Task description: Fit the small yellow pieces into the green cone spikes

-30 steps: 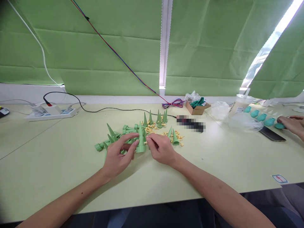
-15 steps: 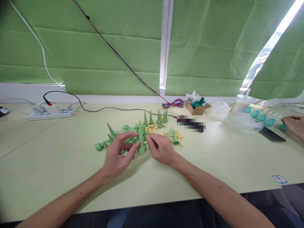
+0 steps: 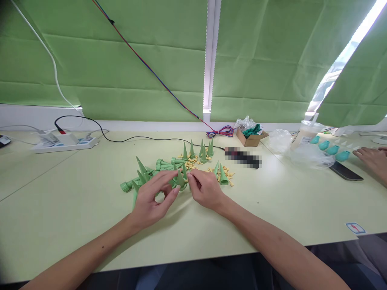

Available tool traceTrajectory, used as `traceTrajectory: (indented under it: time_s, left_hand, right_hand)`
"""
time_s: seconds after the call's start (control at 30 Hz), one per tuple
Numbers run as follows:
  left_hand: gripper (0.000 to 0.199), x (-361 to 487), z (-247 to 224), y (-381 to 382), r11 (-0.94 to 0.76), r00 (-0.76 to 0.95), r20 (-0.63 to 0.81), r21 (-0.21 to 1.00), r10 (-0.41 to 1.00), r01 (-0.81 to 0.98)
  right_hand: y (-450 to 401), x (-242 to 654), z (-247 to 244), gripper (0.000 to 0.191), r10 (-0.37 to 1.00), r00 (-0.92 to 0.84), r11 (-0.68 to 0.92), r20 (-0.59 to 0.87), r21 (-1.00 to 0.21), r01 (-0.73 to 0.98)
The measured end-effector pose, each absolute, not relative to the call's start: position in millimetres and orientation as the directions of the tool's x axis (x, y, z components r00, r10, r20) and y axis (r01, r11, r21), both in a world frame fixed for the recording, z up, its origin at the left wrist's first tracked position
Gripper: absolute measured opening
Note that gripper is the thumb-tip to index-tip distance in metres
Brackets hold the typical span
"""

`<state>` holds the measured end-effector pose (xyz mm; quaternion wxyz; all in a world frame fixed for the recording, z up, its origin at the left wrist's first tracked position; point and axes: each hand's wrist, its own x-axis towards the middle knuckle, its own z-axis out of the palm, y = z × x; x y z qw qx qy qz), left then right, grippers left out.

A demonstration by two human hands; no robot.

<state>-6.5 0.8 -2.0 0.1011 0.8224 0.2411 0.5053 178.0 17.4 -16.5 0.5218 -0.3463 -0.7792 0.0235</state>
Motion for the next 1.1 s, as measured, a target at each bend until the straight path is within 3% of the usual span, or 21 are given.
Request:
traceTrajectory:
  time_s: [0.27,0.63,0.87,1.1]
  left_hand:
    - [0.052,-6.9,-0.6,-1.2,-0.888,0.461,0.760,0.405,0.459,0.216]
    - [0.024,-8.1,-2.0,2.4,-0.915,0.509,0.772,0.392,0.381,0.091]
    - [0.027,-5.5,-7.6,0.2,-0.908,0.555,0.724,0.377,0.411,0.180]
    - [0.026,-4.9,-5.3,0.2,-0.811,0.531,0.613,0.454,0.585,0.370]
  right_hand:
    - [20.1,179.6,-16.9,0.025,0.568,-0.194,0.754,0.800,-0.411,0.513]
    - [19.4,180.1,-18.6,0.027,0.557,-0.183,0.739,0.810,-0.382,0.555]
    - [17.5,179.4,-14.9,0.028,0.553,-0.150,0.731,0.819,-0.391,0.560]
    - [17.3,179.7,-13.2,0.025,0.547,-0.127,0.731,0.827,-0.398,0.554]
